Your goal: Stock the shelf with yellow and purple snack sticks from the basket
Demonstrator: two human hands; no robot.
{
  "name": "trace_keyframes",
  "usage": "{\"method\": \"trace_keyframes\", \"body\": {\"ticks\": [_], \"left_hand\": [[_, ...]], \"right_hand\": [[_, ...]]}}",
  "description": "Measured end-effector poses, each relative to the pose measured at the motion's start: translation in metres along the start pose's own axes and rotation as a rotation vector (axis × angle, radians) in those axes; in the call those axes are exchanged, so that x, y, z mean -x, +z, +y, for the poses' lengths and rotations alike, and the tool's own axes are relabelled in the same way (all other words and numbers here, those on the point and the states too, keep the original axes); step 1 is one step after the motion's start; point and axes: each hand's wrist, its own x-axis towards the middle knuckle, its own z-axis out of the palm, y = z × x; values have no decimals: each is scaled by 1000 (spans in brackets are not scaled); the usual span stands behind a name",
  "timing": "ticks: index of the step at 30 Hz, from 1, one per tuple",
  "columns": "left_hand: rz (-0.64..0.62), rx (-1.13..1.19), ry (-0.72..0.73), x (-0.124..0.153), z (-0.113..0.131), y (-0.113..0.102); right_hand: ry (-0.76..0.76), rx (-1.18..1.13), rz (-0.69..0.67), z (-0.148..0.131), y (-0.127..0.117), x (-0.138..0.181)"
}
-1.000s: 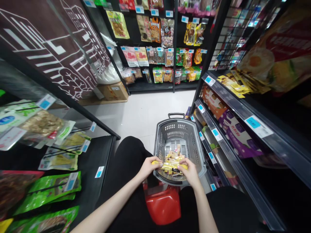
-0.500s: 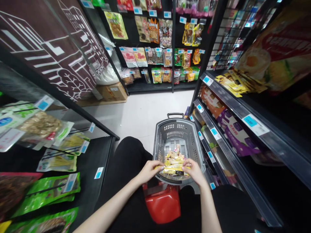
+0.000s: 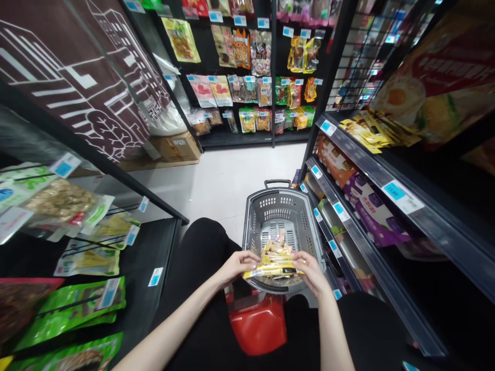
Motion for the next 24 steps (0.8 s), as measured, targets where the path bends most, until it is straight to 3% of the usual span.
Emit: {"method": "trace_keyframes", "body": {"ticks": [5,9,11,13,16,18,20,24], "left_hand": [[-68,157,43,7,11,1],[26,-169,153,6,8,2],[125,-360,203,4,4,2],[161,-453,209,2,0,1],[90,-558,184,4,-3,1],[50,-669,212,6,-4,3],[59,-746,251,8,-4,4],[228,-717,272,8,-5,4]], "right_hand": [[21,-154,93,1,-3,-4],[56,-99,115,5,-8,-5],[88,48,70,4,-6,-2],[58,345,72,-1,2,4],[-161,743,43,-6,27,10],[-286,814,-71,-4,48,9],[-320,828,-140,1,64,5],[-284,850,-116,10,72,-5]]}}
